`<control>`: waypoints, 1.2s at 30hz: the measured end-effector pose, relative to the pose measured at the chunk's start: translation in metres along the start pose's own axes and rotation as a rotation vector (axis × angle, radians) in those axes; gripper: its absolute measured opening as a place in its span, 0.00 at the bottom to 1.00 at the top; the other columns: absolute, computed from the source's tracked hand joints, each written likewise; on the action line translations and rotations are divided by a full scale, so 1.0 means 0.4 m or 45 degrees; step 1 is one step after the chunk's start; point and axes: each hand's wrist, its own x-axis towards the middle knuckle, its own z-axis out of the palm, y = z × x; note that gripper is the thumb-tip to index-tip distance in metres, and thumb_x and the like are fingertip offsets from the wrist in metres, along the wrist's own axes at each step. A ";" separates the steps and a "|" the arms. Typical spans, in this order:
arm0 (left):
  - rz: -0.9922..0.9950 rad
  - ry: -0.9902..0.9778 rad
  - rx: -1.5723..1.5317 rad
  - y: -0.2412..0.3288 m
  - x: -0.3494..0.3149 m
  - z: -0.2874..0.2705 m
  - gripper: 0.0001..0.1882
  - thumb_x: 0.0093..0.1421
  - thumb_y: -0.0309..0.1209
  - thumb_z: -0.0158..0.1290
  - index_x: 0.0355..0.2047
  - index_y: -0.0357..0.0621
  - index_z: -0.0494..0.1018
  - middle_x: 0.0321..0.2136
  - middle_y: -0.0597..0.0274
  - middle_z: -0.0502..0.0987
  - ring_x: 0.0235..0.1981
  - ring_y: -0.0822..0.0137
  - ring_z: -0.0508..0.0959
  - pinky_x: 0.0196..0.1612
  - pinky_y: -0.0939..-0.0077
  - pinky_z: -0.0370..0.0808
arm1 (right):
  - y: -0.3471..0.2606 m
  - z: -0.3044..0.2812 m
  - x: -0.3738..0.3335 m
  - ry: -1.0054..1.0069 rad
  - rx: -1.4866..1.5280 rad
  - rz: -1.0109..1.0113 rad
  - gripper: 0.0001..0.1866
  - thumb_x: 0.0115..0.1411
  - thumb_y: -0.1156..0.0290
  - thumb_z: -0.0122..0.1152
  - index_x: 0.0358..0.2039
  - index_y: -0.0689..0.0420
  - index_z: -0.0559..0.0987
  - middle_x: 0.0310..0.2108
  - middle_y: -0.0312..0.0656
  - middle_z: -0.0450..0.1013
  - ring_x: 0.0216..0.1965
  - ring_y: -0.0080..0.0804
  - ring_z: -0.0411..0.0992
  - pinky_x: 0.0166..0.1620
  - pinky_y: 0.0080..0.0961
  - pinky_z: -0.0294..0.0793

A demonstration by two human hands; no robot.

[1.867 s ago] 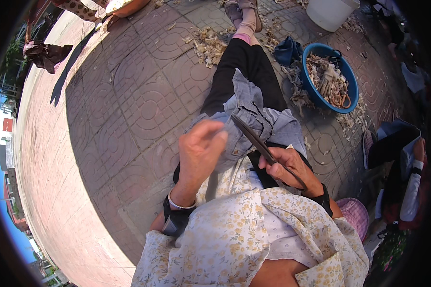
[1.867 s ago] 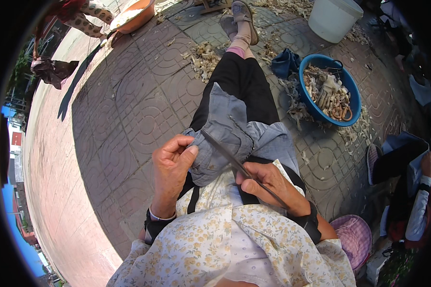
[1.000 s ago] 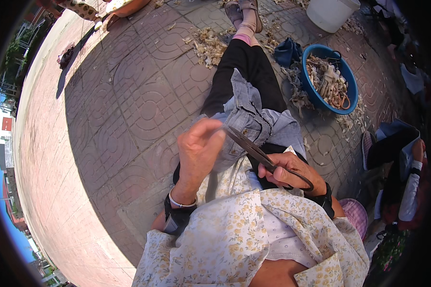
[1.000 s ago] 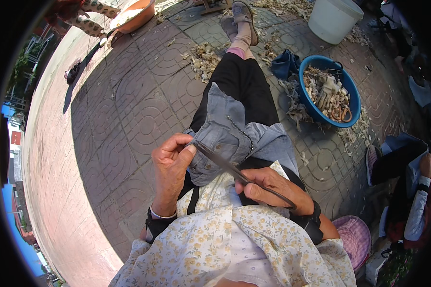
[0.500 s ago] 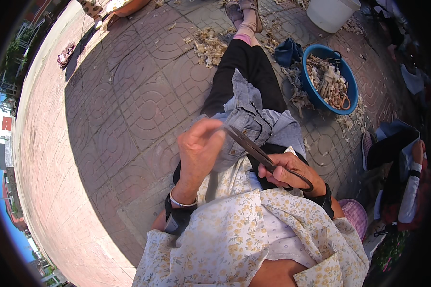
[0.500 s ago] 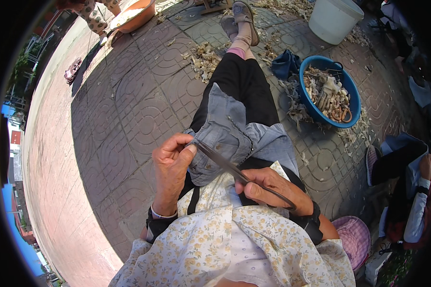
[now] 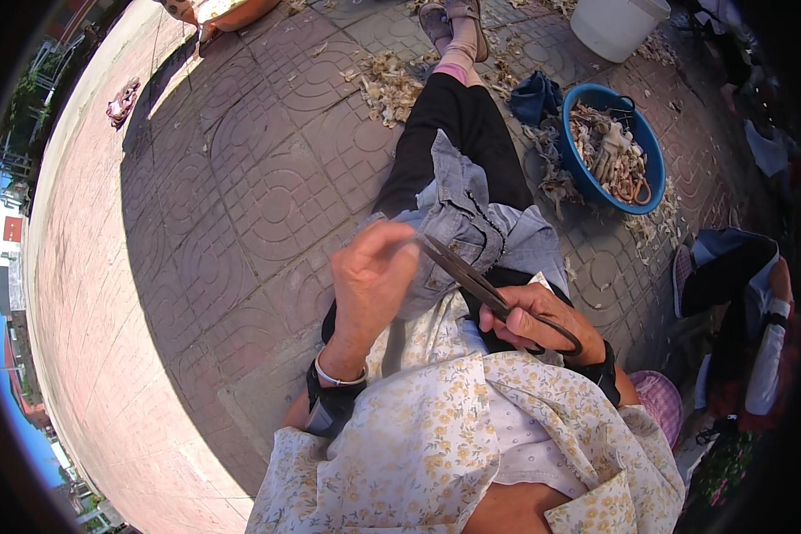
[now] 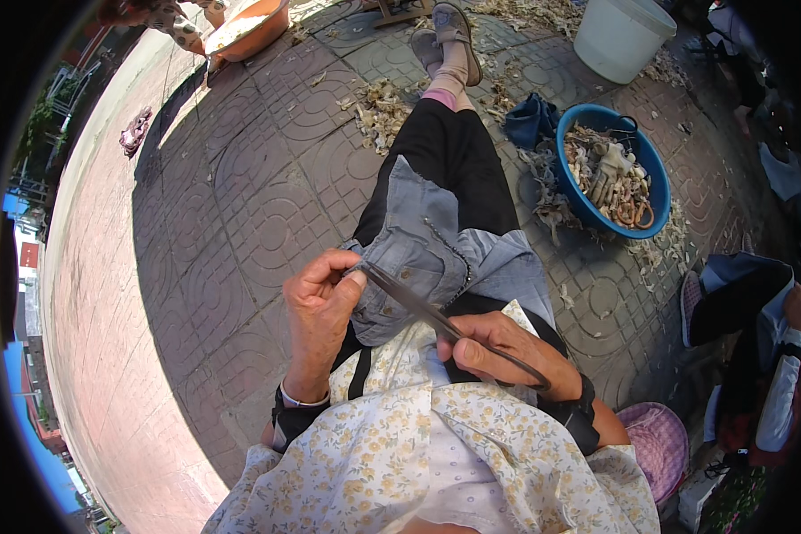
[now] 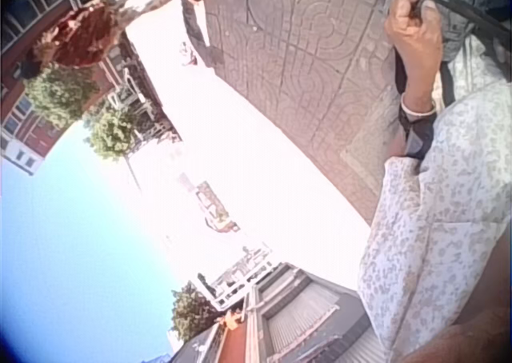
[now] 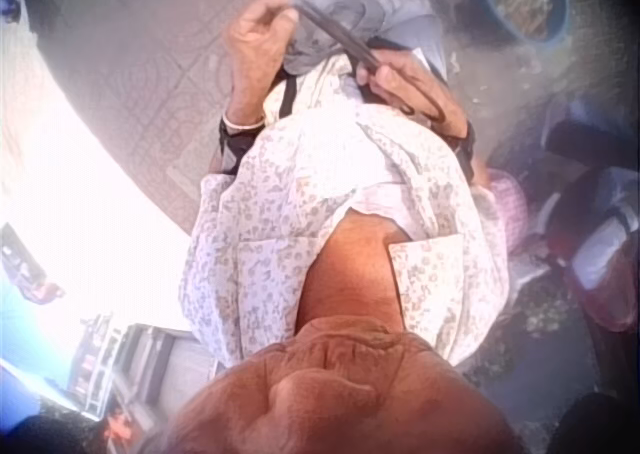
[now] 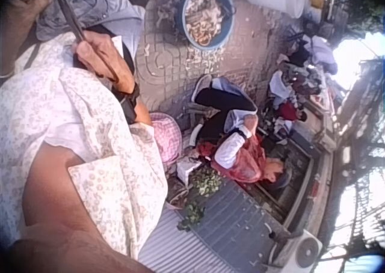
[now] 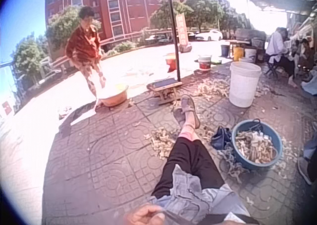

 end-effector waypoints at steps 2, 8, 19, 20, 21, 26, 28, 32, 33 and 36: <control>0.014 0.002 0.021 0.001 0.000 0.001 0.04 0.53 0.19 0.53 0.31 0.34 0.73 0.24 0.68 0.71 0.26 0.81 0.69 0.29 0.86 0.66 | 0.001 -0.001 0.000 -0.009 0.010 0.005 0.29 0.60 0.39 0.49 0.32 0.58 0.74 0.18 0.27 0.61 0.20 0.14 0.58 0.23 0.15 0.55; 0.145 0.031 0.115 -0.009 -0.004 0.008 0.05 0.55 0.17 0.51 0.32 0.30 0.74 0.25 0.70 0.71 0.23 0.84 0.65 0.25 0.90 0.60 | 0.002 0.000 0.002 -0.015 0.024 -0.009 0.28 0.61 0.42 0.49 0.32 0.58 0.74 0.18 0.27 0.61 0.20 0.14 0.58 0.23 0.15 0.55; 0.172 0.049 0.234 0.008 -0.004 0.016 0.03 0.54 0.16 0.52 0.29 0.31 0.75 0.24 0.70 0.70 0.21 0.85 0.64 0.23 0.90 0.59 | 0.046 0.012 0.024 0.195 -0.440 -0.256 0.27 0.61 0.45 0.51 0.25 0.61 0.71 0.17 0.33 0.62 0.20 0.21 0.59 0.24 0.22 0.60; 0.205 0.062 0.291 0.018 -0.004 0.018 0.03 0.53 0.17 0.53 0.29 0.31 0.75 0.23 0.70 0.70 0.21 0.85 0.64 0.22 0.90 0.59 | 0.047 0.018 0.028 0.234 -0.507 -0.287 0.28 0.61 0.45 0.51 0.25 0.61 0.71 0.16 0.34 0.61 0.19 0.21 0.59 0.23 0.23 0.60; 0.239 0.074 0.346 0.023 -0.003 0.018 0.03 0.53 0.17 0.53 0.29 0.31 0.75 0.23 0.70 0.70 0.21 0.85 0.64 0.22 0.90 0.59 | 0.048 0.021 0.030 0.275 -0.573 -0.319 0.28 0.60 0.44 0.52 0.24 0.61 0.71 0.15 0.34 0.61 0.19 0.21 0.58 0.23 0.23 0.59; 0.265 0.093 0.342 0.011 -0.001 0.017 0.02 0.53 0.17 0.53 0.28 0.31 0.74 0.22 0.71 0.70 0.20 0.85 0.63 0.22 0.90 0.59 | 0.052 0.015 0.029 0.281 -0.736 -0.281 0.29 0.60 0.42 0.50 0.27 0.60 0.72 0.16 0.34 0.62 0.18 0.23 0.60 0.23 0.22 0.60; 0.233 0.042 0.315 0.012 -0.004 0.020 0.02 0.52 0.16 0.53 0.27 0.31 0.74 0.22 0.71 0.70 0.20 0.85 0.63 0.22 0.90 0.59 | 0.052 0.019 0.033 0.291 -0.650 -0.327 0.30 0.60 0.41 0.50 0.27 0.60 0.72 0.15 0.33 0.62 0.17 0.22 0.59 0.21 0.22 0.58; 0.128 -0.246 0.230 0.020 -0.044 0.053 0.01 0.51 0.16 0.53 0.26 0.31 0.74 0.21 0.71 0.69 0.20 0.85 0.64 0.22 0.89 0.59 | 0.021 0.028 0.026 0.362 -0.073 -0.367 0.32 0.58 0.37 0.48 0.29 0.60 0.72 0.15 0.31 0.61 0.14 0.16 0.58 0.18 0.18 0.55; 0.114 -0.344 0.202 0.022 -0.051 0.062 0.01 0.51 0.17 0.53 0.26 0.31 0.74 0.21 0.71 0.69 0.20 0.85 0.64 0.22 0.89 0.60 | 0.000 0.022 0.018 0.399 0.119 -0.340 0.33 0.57 0.36 0.48 0.30 0.59 0.72 0.15 0.30 0.61 0.14 0.14 0.57 0.17 0.16 0.54; -0.017 -0.102 -0.077 0.028 -0.037 0.022 0.04 0.53 0.17 0.52 0.30 0.31 0.75 0.25 0.69 0.71 0.23 0.83 0.66 0.25 0.89 0.62 | -0.009 0.009 0.007 0.260 0.050 -0.342 0.34 0.56 0.35 0.49 0.34 0.59 0.72 0.17 0.29 0.62 0.14 0.11 0.55 0.17 0.12 0.52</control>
